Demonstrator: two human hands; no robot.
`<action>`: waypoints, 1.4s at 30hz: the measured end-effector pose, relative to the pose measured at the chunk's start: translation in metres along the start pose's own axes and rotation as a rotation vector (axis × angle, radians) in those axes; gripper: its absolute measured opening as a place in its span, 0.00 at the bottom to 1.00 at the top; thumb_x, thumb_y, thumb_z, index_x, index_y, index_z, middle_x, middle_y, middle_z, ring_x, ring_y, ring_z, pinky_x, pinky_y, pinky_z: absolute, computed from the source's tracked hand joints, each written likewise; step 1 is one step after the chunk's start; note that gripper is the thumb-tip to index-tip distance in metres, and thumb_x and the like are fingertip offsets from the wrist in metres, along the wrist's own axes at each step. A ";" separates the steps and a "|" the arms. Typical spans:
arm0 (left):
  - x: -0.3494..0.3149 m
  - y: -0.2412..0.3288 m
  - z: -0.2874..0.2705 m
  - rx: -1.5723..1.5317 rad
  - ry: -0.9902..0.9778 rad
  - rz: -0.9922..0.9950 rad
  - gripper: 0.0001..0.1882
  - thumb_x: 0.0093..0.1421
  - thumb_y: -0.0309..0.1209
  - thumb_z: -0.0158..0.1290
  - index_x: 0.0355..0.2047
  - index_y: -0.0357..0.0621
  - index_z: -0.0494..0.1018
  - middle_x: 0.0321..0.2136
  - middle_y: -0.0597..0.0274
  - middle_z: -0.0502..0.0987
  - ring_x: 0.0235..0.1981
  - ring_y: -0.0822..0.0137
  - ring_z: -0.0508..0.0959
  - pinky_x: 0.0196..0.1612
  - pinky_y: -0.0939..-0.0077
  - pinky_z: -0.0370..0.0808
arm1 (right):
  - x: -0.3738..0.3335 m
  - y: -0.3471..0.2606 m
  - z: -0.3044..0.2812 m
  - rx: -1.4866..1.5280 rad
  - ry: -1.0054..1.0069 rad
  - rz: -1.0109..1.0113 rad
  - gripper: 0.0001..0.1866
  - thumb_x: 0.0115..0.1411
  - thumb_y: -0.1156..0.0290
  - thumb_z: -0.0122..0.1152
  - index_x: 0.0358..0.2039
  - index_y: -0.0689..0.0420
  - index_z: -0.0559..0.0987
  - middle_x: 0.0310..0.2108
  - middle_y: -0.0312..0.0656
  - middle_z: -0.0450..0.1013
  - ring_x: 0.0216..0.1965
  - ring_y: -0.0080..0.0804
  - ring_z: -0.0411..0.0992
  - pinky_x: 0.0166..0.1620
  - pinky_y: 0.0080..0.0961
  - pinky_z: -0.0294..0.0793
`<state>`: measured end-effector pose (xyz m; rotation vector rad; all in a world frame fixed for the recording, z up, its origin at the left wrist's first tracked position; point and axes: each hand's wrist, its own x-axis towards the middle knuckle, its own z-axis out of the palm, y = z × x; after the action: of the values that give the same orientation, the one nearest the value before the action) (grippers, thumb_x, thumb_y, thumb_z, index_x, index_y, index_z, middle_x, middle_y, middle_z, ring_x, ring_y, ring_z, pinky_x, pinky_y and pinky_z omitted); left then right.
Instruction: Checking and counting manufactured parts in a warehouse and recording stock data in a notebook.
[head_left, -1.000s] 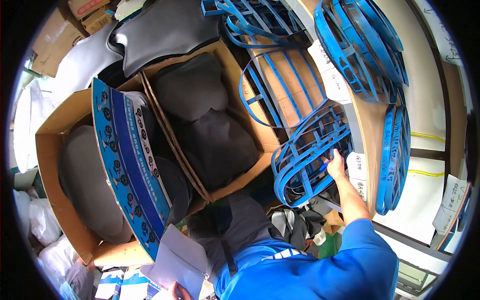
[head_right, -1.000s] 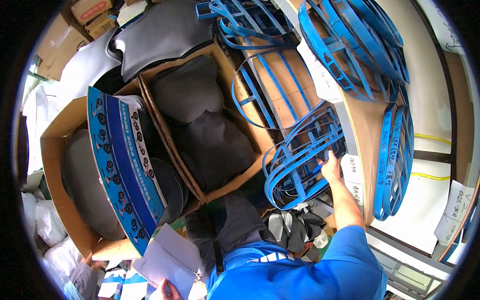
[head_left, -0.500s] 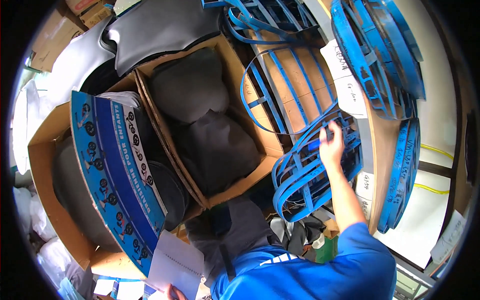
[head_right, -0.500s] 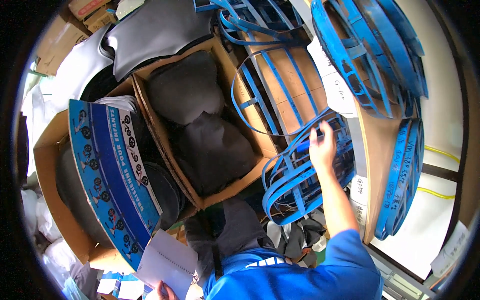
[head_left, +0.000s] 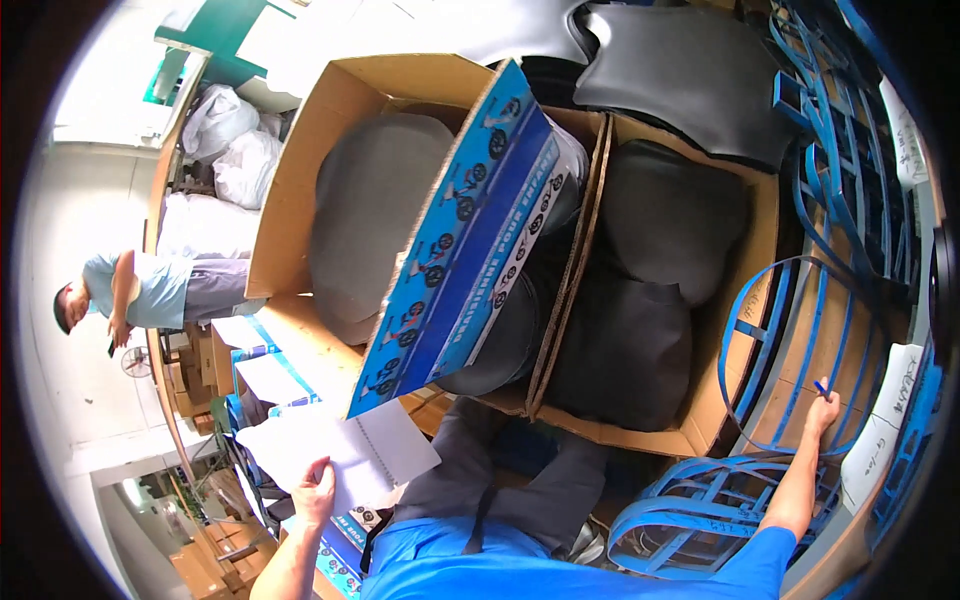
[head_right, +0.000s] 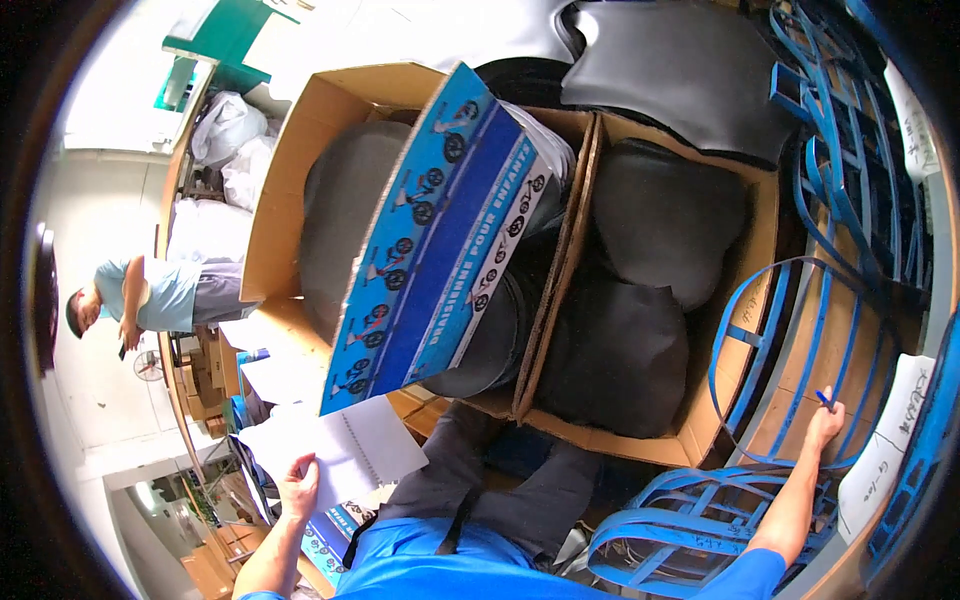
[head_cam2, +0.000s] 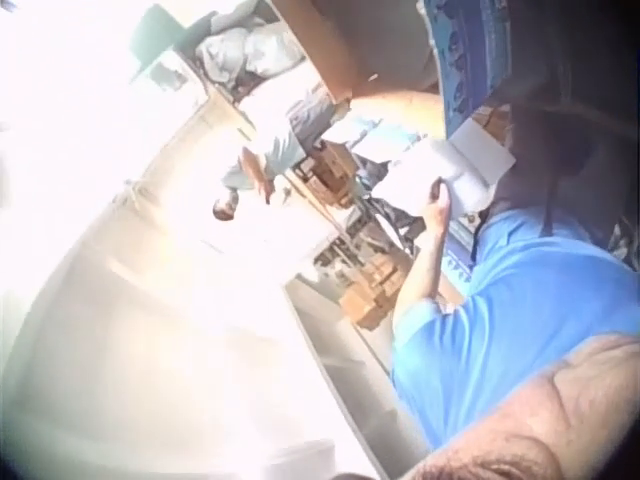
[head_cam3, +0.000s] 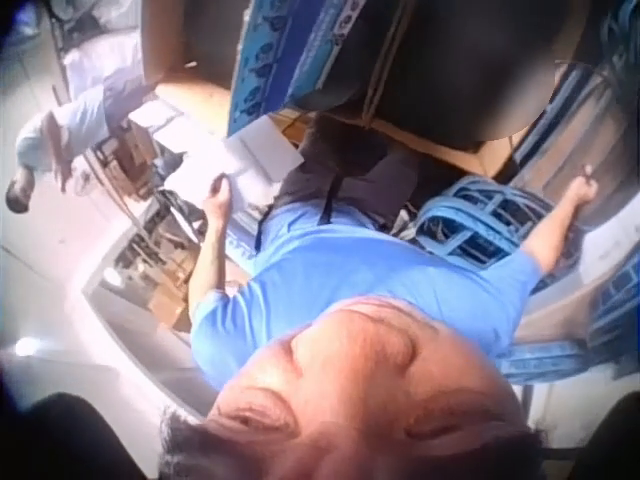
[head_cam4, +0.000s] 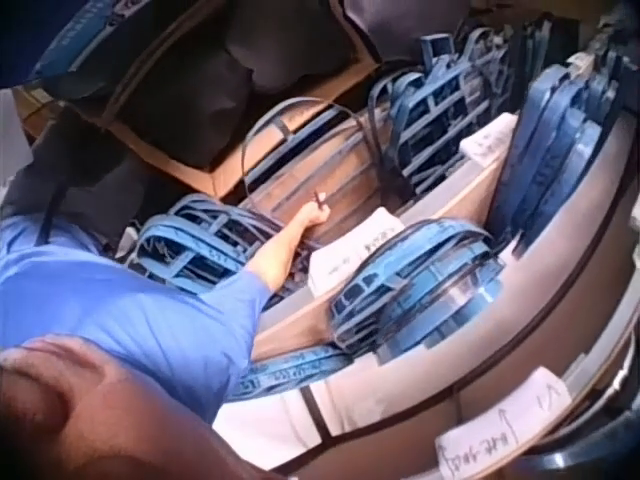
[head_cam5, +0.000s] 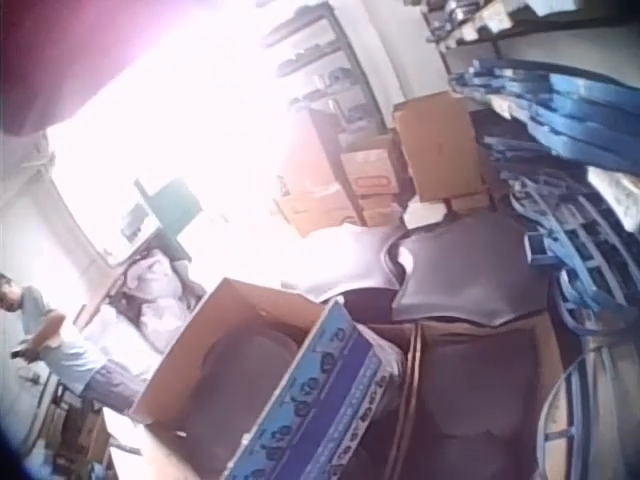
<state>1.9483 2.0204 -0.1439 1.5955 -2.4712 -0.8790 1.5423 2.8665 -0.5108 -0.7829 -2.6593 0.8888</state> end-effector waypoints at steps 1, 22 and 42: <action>-0.001 0.009 -0.003 0.002 0.010 0.020 0.08 0.61 0.23 0.56 0.41 0.39 0.79 0.32 0.65 0.80 0.34 0.78 0.77 0.40 0.82 0.73 | -0.009 -0.015 0.002 -0.132 0.032 0.028 0.26 0.58 0.46 0.65 0.22 0.59 0.75 0.19 0.39 0.70 0.24 0.32 0.65 0.31 0.32 0.66; 0.149 -0.100 -0.117 -0.216 0.200 0.146 0.07 0.53 0.25 0.58 0.33 0.37 0.80 0.28 0.49 0.81 0.31 0.57 0.83 0.36 0.71 0.78 | -0.232 -0.432 -0.098 -0.120 -0.211 -0.484 0.23 0.62 0.55 0.63 0.20 0.59 0.72 0.16 0.30 0.62 0.21 0.19 0.55 0.23 0.23 0.54; 0.148 -0.175 -0.172 -0.621 0.481 0.072 0.08 0.53 0.22 0.59 0.35 0.37 0.78 0.25 0.51 0.78 0.26 0.55 0.80 0.30 0.68 0.76 | -0.598 -1.031 0.051 0.259 -0.877 -1.298 0.15 0.67 0.61 0.57 0.26 0.55 0.74 0.18 0.24 0.59 0.20 0.09 0.55 0.21 0.16 0.49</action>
<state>2.0839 1.7690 -0.1232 1.2904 -1.6934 -0.9776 1.5919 1.8159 0.0514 1.5605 -2.6358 1.1715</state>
